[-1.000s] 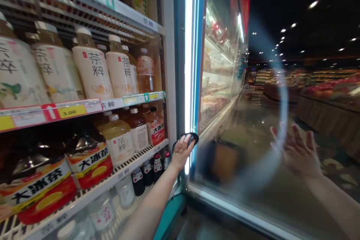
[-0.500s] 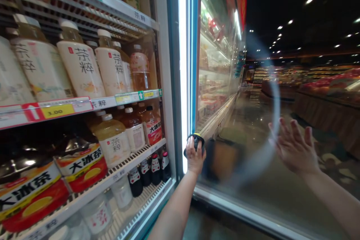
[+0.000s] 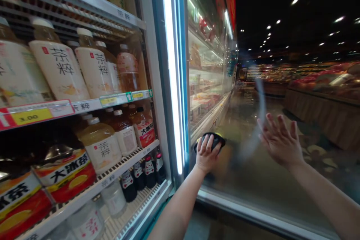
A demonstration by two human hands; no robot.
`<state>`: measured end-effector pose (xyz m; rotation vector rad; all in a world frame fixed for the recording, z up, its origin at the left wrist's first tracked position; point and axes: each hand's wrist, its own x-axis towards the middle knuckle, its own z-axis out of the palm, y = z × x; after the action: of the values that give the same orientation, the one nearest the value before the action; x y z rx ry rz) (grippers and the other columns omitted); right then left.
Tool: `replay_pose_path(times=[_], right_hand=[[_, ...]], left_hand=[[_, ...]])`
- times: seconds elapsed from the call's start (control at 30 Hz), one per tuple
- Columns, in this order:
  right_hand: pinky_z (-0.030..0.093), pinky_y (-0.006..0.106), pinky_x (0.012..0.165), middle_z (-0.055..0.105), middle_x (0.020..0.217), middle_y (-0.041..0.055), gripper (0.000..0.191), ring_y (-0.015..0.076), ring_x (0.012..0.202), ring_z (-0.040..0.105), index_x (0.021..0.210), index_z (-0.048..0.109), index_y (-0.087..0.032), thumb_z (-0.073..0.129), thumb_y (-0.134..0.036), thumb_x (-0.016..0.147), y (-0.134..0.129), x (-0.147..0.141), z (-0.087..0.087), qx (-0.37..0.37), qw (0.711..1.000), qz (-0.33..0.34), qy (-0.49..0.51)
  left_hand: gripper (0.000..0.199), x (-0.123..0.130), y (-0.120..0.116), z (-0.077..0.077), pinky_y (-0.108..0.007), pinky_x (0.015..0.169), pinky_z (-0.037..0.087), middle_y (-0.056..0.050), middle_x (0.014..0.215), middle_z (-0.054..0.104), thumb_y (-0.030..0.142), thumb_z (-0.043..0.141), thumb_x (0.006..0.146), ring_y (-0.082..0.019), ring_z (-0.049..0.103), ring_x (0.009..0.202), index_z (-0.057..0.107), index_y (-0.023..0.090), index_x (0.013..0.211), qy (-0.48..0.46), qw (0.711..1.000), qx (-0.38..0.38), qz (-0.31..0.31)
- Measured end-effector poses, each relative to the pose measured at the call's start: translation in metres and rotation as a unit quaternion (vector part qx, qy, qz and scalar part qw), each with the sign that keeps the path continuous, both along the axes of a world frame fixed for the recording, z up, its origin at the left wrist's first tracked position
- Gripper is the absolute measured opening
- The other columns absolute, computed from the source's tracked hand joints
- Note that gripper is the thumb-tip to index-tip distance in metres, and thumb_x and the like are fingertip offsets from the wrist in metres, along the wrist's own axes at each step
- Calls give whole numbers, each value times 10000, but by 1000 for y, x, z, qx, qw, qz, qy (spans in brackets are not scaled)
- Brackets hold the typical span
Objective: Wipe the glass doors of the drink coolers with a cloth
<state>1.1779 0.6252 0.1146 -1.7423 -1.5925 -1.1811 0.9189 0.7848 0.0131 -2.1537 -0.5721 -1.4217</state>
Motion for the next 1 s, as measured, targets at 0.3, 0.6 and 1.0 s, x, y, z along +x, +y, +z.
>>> replay_pose_path(times=[0.3, 0.6, 1.0], right_hand=[[126, 626, 1241, 111, 1706, 0, 870, 319, 1567, 142, 1621, 30, -389, 547, -274, 931, 4, -1, 0, 19, 1000, -5, -12], [118, 607, 1256, 133, 1701, -12, 858, 301, 1570, 141, 1618, 42, -390, 583, -363, 952, 3, -1, 4, 19, 1000, -3, -15], [184, 584, 1255, 231, 1673, 1, 769, 266, 1554, 212, 1612, 28, -399, 489, -274, 1009, -4, -2, 17, -5, 1000, 4, -13]], left_hand=[[572, 27, 14, 59, -620, 1114, 402, -242, 1584, 343, 302, 562, 944, -394, 356, 1458, 442, 170, 1487, -264, 948, -116, 131], [543, 3, -11, -17, -429, 1225, 323, -10, 1448, 589, 265, 702, 839, -227, 507, 1387, 600, 411, 1352, 81, 994, 65, -40], [542, 78, -38, 39, -492, 1243, 296, -55, 1562, 480, 296, 656, 875, -278, 385, 1483, 562, 336, 1407, 62, 992, 86, -69]])
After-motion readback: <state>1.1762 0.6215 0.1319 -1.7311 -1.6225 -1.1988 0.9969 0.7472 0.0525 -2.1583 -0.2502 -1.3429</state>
